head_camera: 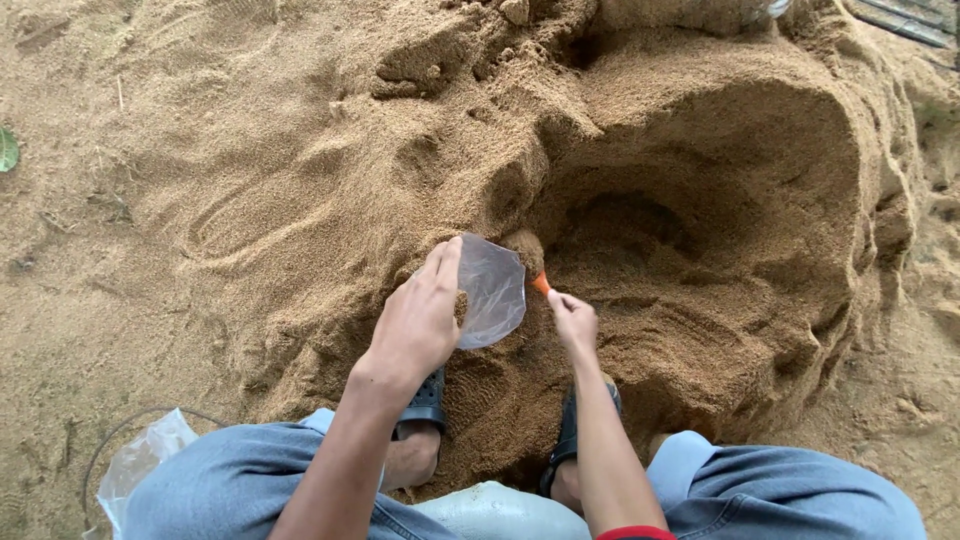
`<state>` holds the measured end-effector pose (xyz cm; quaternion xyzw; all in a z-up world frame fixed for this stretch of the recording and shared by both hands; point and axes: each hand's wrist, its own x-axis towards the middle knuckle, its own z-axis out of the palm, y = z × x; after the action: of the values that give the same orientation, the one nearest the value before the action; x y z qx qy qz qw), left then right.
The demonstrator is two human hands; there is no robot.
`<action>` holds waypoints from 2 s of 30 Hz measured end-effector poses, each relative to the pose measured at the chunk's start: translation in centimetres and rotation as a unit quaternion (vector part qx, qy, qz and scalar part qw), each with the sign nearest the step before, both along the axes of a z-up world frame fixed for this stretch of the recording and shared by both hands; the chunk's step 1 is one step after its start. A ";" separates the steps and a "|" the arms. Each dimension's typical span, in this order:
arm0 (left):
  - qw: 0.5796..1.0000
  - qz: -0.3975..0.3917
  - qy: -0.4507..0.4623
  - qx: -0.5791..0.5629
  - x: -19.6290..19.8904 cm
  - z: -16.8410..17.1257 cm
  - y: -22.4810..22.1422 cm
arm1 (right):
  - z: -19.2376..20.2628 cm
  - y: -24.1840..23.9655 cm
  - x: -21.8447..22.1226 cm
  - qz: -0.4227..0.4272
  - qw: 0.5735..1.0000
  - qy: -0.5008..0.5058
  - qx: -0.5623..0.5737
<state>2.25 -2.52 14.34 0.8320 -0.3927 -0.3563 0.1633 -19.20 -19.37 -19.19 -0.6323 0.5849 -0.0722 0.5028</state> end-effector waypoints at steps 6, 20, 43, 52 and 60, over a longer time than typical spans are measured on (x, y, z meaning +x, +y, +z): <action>1.000 -0.004 -0.011 -0.006 -0.3 -1.0 -0.2 | 11.0 -2.3 0.5 0.034 0.998 -0.011 -0.053; 0.999 0.019 0.013 -0.047 -0.6 -0.7 -0.1 | 30.2 0.8 2.6 0.180 0.968 -0.096 -0.149; 1.000 0.008 -0.003 0.020 -0.1 -1.8 0.0 | 0.4 8.2 1.2 0.030 0.996 -0.063 0.055; 1.000 0.009 -0.019 0.001 0.1 -2.9 0.1 | 8.8 0.3 0.7 0.020 0.998 -0.035 -0.047; 1.000 0.020 -0.002 -0.008 0.0 -2.1 -0.3 | 23.7 -1.5 1.4 0.077 0.984 -0.131 -0.096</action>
<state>2.28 -2.80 12.19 0.8392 -0.3789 -0.3480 0.1763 -17.75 -20.91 4.48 -0.7062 0.4539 -0.1711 0.5157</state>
